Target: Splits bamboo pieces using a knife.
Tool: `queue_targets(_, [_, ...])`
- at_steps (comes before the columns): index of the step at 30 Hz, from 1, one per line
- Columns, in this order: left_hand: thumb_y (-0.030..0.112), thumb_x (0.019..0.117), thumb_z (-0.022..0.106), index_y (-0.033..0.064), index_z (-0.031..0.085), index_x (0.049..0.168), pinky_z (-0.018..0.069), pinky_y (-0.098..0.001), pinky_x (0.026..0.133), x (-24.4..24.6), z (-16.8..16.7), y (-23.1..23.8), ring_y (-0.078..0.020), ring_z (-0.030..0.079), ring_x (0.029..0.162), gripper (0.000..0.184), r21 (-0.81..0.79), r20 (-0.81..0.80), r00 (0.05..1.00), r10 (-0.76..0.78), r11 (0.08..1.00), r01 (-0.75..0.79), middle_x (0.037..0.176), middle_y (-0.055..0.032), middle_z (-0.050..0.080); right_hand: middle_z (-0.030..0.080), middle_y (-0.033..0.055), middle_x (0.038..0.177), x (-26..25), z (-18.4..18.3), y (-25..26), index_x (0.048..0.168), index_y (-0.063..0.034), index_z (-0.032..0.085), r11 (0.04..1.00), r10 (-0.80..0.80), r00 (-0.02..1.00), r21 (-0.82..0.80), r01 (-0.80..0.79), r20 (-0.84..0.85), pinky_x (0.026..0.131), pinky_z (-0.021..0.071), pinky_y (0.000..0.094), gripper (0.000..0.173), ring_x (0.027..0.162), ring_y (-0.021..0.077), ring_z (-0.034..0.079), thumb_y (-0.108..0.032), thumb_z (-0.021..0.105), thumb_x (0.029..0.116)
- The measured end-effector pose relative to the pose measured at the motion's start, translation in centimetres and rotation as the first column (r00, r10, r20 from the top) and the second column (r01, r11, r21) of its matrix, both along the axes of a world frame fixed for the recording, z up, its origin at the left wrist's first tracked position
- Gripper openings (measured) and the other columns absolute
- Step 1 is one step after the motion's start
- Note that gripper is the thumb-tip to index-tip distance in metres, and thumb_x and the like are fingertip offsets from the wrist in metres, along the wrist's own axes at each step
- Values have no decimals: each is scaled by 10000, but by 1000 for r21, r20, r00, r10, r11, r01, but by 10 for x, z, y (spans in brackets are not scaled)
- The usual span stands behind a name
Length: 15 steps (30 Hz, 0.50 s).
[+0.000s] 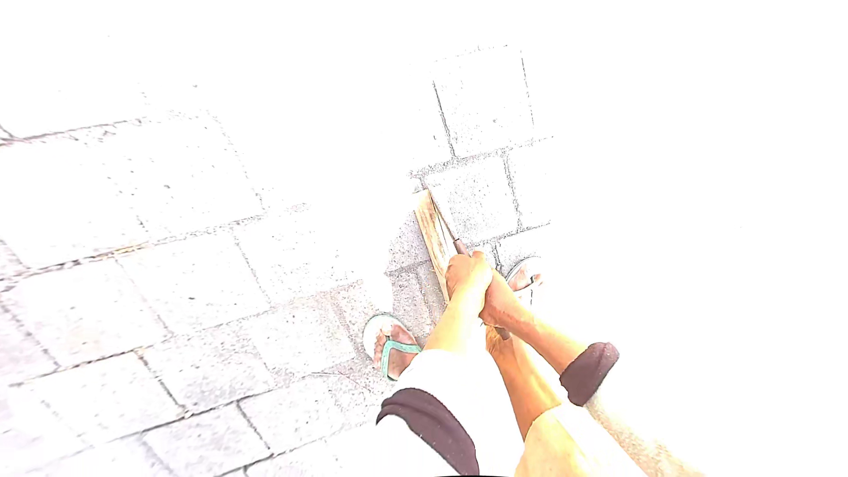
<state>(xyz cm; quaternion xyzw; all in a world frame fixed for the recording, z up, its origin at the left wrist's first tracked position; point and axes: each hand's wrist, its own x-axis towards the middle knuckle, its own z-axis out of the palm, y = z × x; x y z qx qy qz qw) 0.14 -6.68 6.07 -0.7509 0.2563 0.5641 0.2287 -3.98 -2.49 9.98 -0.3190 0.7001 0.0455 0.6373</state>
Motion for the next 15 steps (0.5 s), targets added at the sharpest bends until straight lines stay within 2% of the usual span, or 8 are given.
queue_targets(1, [494,1014,567,25,667,1113,543,-570,866,-6,-7,3,-361,666,1049,489,-1,15,1000,25,1000,-25,1084,-222,676,699,138,1172,-8,-5,5,1231,-14,661,995,66,998,-76,-67,-20,1014,496,388,320,1135,212,649,-158,673,945])
queue_targets(3, [480,998,604,37,680,1048,543,-552,828,-16,-17,7,-345,671,994,453,-9,22,996,91,996,-91,1025,-201,682,704,144,1160,-26,-18,12,1209,-38,674,975,168,984,-140,-174,-55,987,522,441,351,1111,248,668,-228,715,916])
queue_targets(6, [389,970,659,8,646,1064,550,-559,786,-35,-37,20,-352,664,946,393,-87,-27,959,281,955,-282,1005,-217,666,631,203,1257,-61,-49,18,1321,-40,583,944,304,948,-102,-313,-92,900,562,554,475,1047,347,688,-300,695,940])
queue_targets(8, [325,950,679,-5,627,1067,544,-545,736,-55,-46,22,-340,647,894,354,-131,-106,887,450,878,-461,980,-216,646,657,205,1169,-89,-75,18,1315,-36,537,913,374,914,-109,-393,-158,778,583,594,506,920,372,713,-308,700,921])
queue_targets(10, [322,927,685,24,621,1007,549,-524,683,-78,-52,17,-314,660,831,316,-146,-165,797,581,785,-603,916,-184,655,694,150,983,-114,-87,7,1228,-76,520,887,425,878,-94,-453,-220,715,582,589,469,859,354,717,-290,738,871])
queue_targets(12, [390,923,673,42,643,976,550,-544,700,-90,-45,12,-320,670,856,353,-177,-135,805,578,785,-593,917,-177,666,694,143,970,-128,-81,-3,1220,-79,540,892,422,889,-92,-442,-179,735,575,600,503,890,353,710,-225,781,804])
queue_targets(14, [504,947,628,35,645,982,546,-558,731,-78,-27,12,-330,664,883,471,-210,-106,891,442,866,-454,921,-184,661,699,141,1004,-119,-58,-2,1255,-73,556,924,362,928,-101,-369,-86,770,580,585,542,908,330,711,-206,795,787])
queue_targets(15, [556,975,589,17,648,1015,549,-574,770,-66,-13,17,-347,662,913,543,-206,-106,934,341,912,-356,946,-200,661,700,142,1005,-109,-39,5,1268,-73,568,954,289,957,-75,-291,-30,774,580,570,520,895,315,707,-195,779,808])
